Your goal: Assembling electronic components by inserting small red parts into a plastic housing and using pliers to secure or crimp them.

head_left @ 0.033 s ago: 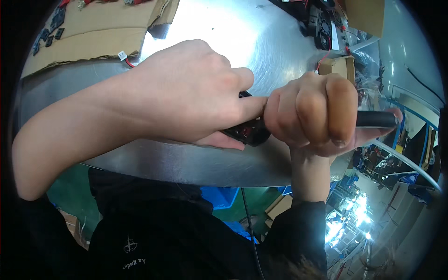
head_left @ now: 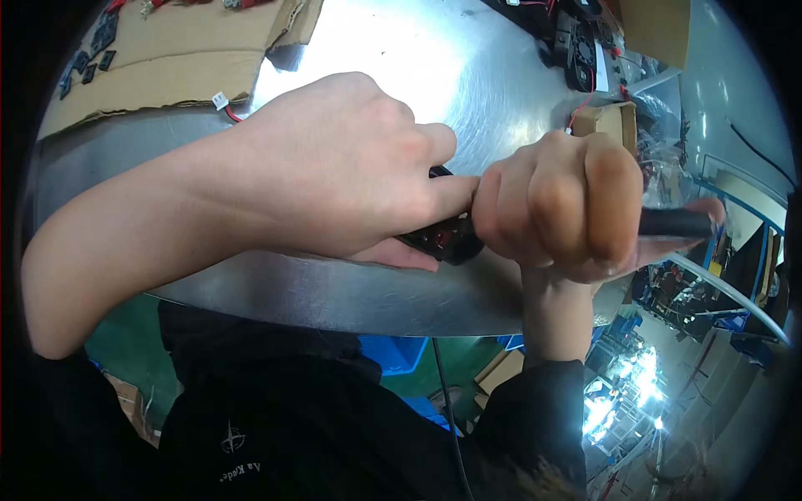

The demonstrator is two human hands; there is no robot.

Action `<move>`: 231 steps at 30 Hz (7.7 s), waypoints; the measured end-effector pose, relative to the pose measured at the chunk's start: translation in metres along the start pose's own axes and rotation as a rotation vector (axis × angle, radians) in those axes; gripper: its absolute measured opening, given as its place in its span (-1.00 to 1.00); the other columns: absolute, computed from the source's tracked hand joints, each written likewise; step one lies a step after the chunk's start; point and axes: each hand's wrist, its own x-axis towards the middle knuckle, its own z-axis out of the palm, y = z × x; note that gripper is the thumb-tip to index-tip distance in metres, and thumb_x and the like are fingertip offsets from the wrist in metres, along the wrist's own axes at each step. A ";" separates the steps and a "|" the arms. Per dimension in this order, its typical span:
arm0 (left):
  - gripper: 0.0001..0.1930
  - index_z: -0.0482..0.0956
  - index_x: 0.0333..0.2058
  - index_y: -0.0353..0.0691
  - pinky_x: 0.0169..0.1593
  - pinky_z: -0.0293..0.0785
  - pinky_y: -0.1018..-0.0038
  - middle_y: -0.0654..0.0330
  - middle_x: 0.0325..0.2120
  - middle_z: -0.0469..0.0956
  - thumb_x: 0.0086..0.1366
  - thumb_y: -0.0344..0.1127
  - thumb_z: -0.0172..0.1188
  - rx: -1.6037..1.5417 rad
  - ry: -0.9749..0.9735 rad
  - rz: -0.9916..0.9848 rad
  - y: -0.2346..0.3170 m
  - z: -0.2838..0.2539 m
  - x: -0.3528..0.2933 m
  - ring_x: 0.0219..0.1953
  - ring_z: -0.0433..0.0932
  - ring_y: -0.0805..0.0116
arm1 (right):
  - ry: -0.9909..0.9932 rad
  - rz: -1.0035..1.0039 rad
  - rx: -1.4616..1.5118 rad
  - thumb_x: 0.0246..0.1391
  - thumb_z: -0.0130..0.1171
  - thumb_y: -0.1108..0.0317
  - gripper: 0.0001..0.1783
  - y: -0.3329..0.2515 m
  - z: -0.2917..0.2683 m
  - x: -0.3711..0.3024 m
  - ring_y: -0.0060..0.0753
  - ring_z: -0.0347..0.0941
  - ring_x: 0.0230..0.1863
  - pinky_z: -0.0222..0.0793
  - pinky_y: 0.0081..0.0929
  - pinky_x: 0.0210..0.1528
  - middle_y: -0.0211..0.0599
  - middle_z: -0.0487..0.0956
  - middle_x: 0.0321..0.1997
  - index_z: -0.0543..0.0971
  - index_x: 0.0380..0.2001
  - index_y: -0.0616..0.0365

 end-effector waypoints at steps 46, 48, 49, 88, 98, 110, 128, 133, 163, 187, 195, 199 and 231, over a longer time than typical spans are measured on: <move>-0.32 0.56 0.21 -0.27 -0.42 0.43 0.47 0.18 -0.33 0.45 0.18 -0.07 0.50 0.187 0.145 -0.162 0.047 0.004 -0.017 -0.42 0.52 0.34 | 0.632 -0.382 -0.434 -0.03 0.04 -0.77 -0.01 0.026 0.085 -0.018 -0.60 0.18 -0.51 0.09 -0.51 -0.40 -0.44 0.30 -0.36 0.38 -0.15 0.04; -0.34 0.57 0.20 -0.27 -0.42 0.42 0.47 0.19 -0.35 0.44 0.19 -0.07 0.49 0.236 0.106 -0.141 0.047 0.004 -0.016 -0.43 0.52 0.35 | 0.647 -0.379 -0.410 -0.02 0.03 -0.77 -0.01 0.025 0.080 -0.019 -0.60 0.18 -0.51 0.09 -0.50 -0.39 -0.44 0.30 -0.35 0.38 -0.14 0.03; -0.34 0.57 0.20 -0.27 -0.42 0.42 0.47 0.19 -0.35 0.44 0.19 -0.07 0.49 0.230 0.101 -0.140 0.047 0.005 -0.015 -0.43 0.52 0.35 | 0.658 -0.377 -0.389 -0.02 0.02 -0.77 -0.02 0.026 0.079 -0.019 -0.60 0.18 -0.51 0.09 -0.50 -0.39 -0.44 0.30 -0.34 0.38 -0.13 0.02; -0.06 0.38 0.22 -0.28 -0.21 0.57 0.48 0.06 -0.26 0.60 0.47 0.57 -0.42 -1.856 -0.040 -0.488 0.020 -0.022 -0.018 -0.31 0.62 0.38 | 0.650 -0.556 -1.739 -0.15 0.61 0.24 -0.52 -0.002 0.055 -0.020 -0.13 0.57 -0.38 0.50 -0.31 -0.33 -0.14 0.60 -0.36 0.62 -0.22 0.26; -0.17 0.49 0.15 -0.16 -0.12 0.58 0.50 0.21 -0.29 0.60 0.58 0.42 -0.55 -1.696 -0.118 -0.547 0.022 -0.013 -0.015 -0.27 0.61 0.45 | 0.616 -0.393 -1.633 -0.09 0.60 0.45 -0.61 0.015 0.063 -0.022 -0.35 0.65 -0.32 0.62 -0.44 -0.32 -0.21 0.65 -0.28 0.66 -0.17 0.23; -0.21 0.48 0.02 -0.08 -0.19 0.55 0.57 0.27 -0.40 0.52 0.56 0.44 -0.57 -1.650 -0.260 -0.640 0.031 -0.025 -0.014 -0.36 0.55 0.52 | 0.390 -0.416 -1.794 -0.25 0.56 0.54 -0.58 0.006 0.059 -0.022 -0.19 0.60 -0.26 0.54 -0.33 -0.26 -0.17 0.62 -0.24 0.63 -0.24 0.18; -0.38 0.57 0.15 -0.12 -0.18 0.52 0.24 0.11 -0.30 0.51 0.19 0.02 0.49 -0.123 0.012 -0.221 0.026 -0.038 -0.018 -0.27 0.55 0.14 | 0.364 0.296 -1.862 -0.17 0.58 -0.21 0.26 -0.025 -0.003 -0.066 0.28 0.34 0.44 0.35 0.07 0.44 0.13 0.30 0.51 0.22 0.57 -0.15; -0.35 0.58 0.22 -0.06 -0.17 0.49 0.31 0.13 -0.27 0.51 0.19 0.01 0.50 -0.133 -0.036 -0.280 0.026 -0.033 -0.021 -0.23 0.53 0.17 | 0.371 0.226 -1.840 -0.09 0.56 -0.18 0.17 -0.006 -0.006 -0.057 0.24 0.37 0.42 0.38 0.00 0.42 0.14 0.38 0.44 0.27 0.54 -0.11; -0.30 0.44 0.21 -0.32 0.05 0.60 0.24 -0.11 -0.05 0.63 0.18 -0.09 0.43 -0.178 0.053 -0.717 -0.014 -0.127 -0.025 0.00 0.66 0.07 | 0.590 0.499 -1.827 0.06 0.28 -0.33 0.03 0.008 -0.001 -0.062 0.23 0.10 0.59 0.07 0.09 0.59 0.11 0.18 0.58 0.35 0.50 -0.02; -0.57 0.65 0.08 -0.19 0.18 0.47 0.04 -0.12 -0.01 0.58 0.30 -0.14 0.30 0.475 -0.061 -0.657 -0.077 -0.049 0.093 0.08 0.53 -0.15 | 0.517 0.238 -1.877 0.09 0.38 -0.17 -0.09 0.012 -0.010 -0.061 0.34 0.19 0.51 0.10 0.04 0.55 0.27 0.25 0.52 0.45 0.40 0.09; -0.42 0.50 0.25 -0.19 0.21 0.52 0.16 -0.08 0.10 0.57 0.27 -0.25 0.40 0.008 0.549 -0.396 0.077 -0.073 -0.079 0.13 0.58 -0.09 | 0.570 0.050 -1.864 0.14 0.38 0.11 -0.25 0.021 0.002 -0.043 0.26 0.25 0.50 0.17 -0.01 0.52 0.19 0.32 0.50 0.48 0.35 0.15; -0.41 0.50 0.22 -0.21 0.18 0.57 0.30 -0.01 0.10 0.61 0.23 -0.32 0.47 -0.383 0.581 -0.729 0.127 -0.045 -0.170 0.08 0.66 0.09 | 0.376 -0.242 -1.760 0.12 0.30 0.44 -0.53 0.036 0.034 0.022 0.12 0.50 0.28 0.40 -0.10 0.36 0.02 0.56 0.25 0.62 0.14 0.20; -0.33 0.42 0.35 -0.14 -0.04 0.55 0.11 -0.17 -0.06 0.60 0.35 -0.03 0.35 0.179 0.285 -0.714 0.065 -0.048 -0.086 -0.01 0.63 -0.07 | 0.632 -0.042 -0.385 0.34 0.26 0.47 -0.76 0.057 0.032 -0.010 -0.43 0.64 -0.18 0.64 -0.46 -0.10 -0.25 0.63 -0.16 0.49 0.01 0.21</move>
